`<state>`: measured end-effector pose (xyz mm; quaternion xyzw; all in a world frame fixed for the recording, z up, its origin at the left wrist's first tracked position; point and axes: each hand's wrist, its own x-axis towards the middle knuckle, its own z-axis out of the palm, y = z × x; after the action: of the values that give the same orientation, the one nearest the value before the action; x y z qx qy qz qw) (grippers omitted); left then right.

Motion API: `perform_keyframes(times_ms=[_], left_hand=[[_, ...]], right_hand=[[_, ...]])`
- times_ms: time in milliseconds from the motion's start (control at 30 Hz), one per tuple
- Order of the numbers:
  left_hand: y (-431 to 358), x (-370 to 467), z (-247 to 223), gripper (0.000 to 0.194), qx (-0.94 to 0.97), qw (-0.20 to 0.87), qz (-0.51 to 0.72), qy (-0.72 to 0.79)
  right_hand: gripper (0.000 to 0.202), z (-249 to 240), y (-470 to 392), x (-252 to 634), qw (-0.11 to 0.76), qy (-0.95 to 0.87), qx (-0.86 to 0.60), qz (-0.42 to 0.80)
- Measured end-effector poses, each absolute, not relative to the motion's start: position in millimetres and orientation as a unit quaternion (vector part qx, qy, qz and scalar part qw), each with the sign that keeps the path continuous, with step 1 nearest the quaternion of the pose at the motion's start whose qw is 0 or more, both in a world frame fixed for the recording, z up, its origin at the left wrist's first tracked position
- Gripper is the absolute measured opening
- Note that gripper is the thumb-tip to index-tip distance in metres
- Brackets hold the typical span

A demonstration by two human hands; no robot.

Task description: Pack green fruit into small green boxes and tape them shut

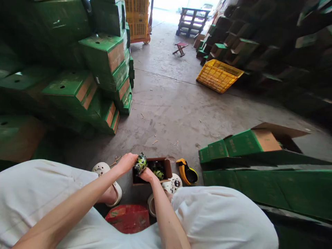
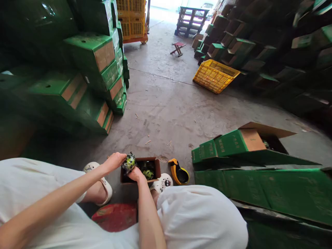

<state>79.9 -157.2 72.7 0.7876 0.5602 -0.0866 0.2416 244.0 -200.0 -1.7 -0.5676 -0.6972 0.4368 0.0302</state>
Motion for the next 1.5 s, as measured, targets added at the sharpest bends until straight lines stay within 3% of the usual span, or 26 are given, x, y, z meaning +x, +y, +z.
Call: perform_keyframes(times_ms=[133,300,433,667,933,1133,1333,1500], left_hand=[[-179.1,90.5,71.8,0.03,0.817,0.22,-0.102,0.523],[-193.4,98.0,62.3,0.026,0.864,0.139,-0.112,0.471],[-193.5,102.5,61.0,0.027,0.871,0.101,-0.095,0.472],[-216.1,118.4,45.0,0.026,0.867,0.085,-0.13,0.474],[-214.8,124.1,32.2,0.03,0.876,0.118,-0.156,0.442],[-223.4,125.0,28.7,0.032,0.868,0.103,-0.132,0.467],[-232.8,118.4,31.7,0.05,0.827,0.13,-0.094,0.539],[-232.4,119.3,28.1,0.059,0.834,0.092,-0.072,0.539]], right_hand=[[0.04,-1.1,-197.0,275.9,0.116,-0.623,-0.567,0.526],[0.044,5.7,-193.7,297.6,0.161,-0.547,-0.573,0.589],[0.055,11.6,-190.7,287.0,0.126,-0.57,-0.601,0.545],[0.025,3.8,-201.6,249.2,0.091,-0.609,-0.712,0.337],[0.034,-6.0,-192.4,257.8,0.074,-0.592,-0.686,0.416],[0.029,2.0,-198.1,249.5,0.04,-0.605,-0.687,0.4],[0.036,9.9,-196.1,254.0,0.036,-0.602,-0.682,0.414],[0.039,17.8,-182.1,291.1,0.023,-0.562,-0.751,0.344]])
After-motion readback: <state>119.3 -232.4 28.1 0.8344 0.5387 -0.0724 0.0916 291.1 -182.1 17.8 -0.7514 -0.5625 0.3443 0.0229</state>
